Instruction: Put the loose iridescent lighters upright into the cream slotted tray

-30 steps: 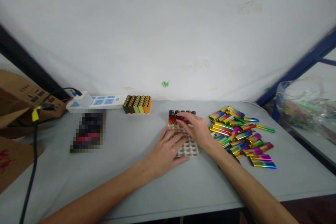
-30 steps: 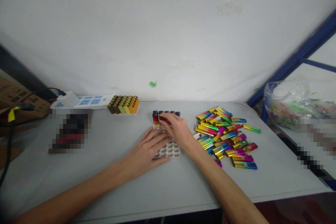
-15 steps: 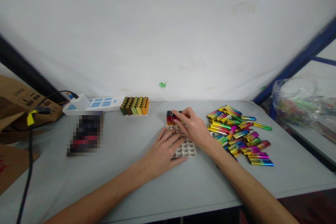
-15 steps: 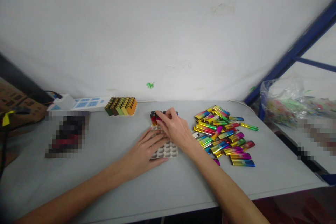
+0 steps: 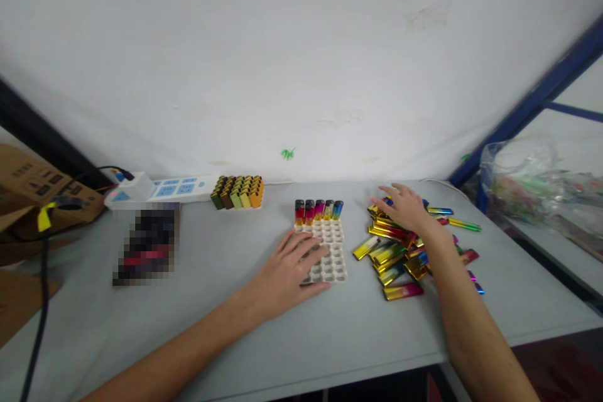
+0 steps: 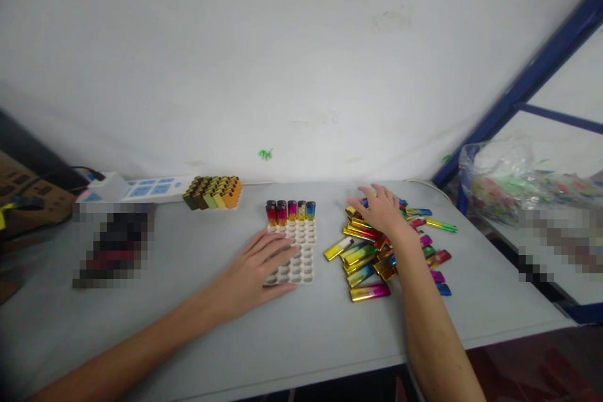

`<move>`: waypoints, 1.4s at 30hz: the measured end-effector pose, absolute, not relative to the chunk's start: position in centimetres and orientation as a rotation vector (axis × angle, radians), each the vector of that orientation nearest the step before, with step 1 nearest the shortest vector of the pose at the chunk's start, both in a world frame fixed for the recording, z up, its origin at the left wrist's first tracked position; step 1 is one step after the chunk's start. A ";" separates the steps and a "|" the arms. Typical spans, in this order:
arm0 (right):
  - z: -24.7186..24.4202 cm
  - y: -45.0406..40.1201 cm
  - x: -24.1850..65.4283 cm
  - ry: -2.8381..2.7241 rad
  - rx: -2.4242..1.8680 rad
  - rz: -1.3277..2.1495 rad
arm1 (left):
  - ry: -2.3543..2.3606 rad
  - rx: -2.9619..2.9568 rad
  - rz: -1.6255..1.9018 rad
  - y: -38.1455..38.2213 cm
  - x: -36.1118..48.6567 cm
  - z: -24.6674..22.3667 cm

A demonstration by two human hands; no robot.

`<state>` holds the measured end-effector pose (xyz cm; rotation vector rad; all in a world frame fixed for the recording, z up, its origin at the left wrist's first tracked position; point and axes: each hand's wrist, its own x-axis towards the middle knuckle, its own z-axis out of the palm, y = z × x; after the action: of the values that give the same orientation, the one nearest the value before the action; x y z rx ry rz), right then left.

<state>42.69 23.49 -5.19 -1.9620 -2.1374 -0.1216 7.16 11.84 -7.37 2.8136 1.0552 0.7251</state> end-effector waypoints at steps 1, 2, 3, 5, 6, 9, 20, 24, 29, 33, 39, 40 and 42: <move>-5.6 23.4 42.6 -2.155 -2.047 -0.083 | 1.055 2.812 0.725 11.9 7.1 -7.3; -5.8 23.3 42.3 -2.180 -2.104 -0.048 | 1.054 2.812 0.726 11.9 7.1 -7.3; -6.0 23.2 41.9 -2.208 -2.135 -0.019 | 1.052 2.812 0.724 11.9 7.1 -7.2; -6.2 23.0 40.9 -2.257 -2.130 0.005 | 1.047 2.812 0.714 11.8 7.0 -7.0; -6.2 22.9 40.4 -2.278 -2.103 0.003 | 1.045 2.812 0.706 11.8 7.0 -6.9; -6.4 22.7 38.9 -2.363 -1.944 -0.022 | 1.049 2.808 0.696 11.7 7.0 -6.6; -6.4 23.2 37.3 -2.423 -1.589 -0.121 | 1.035 2.801 0.706 11.8 7.1 -6.9; -6.6 23.7 37.3 -2.446 -1.508 -0.090 | 1.037 2.809 0.707 11.7 7.1 -6.7; -6.6 24.1 36.9 -2.489 -1.403 -0.027 | 1.035 2.800 0.674 11.7 7.1 -6.5; -5.9 23.9 36.4 -2.431 -1.366 -0.046 | 1.039 2.797 0.670 11.7 7.0 -6.6; -5.4 23.7 36.4 -2.254 -1.378 0.014 | 1.042 2.783 0.668 11.7 7.0 -6.7; -5.2 23.6 36.4 -2.219 -1.392 0.044 | 1.041 2.782 0.667 11.7 7.0 -6.7; -4.9 23.4 36.2 -2.133 -1.415 0.106 | 1.033 2.784 0.672 11.7 6.9 -6.7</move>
<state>36.24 23.36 -4.85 -1.4154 -2.1329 0.1058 6.94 11.70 -6.73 2.7838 1.0334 0.6716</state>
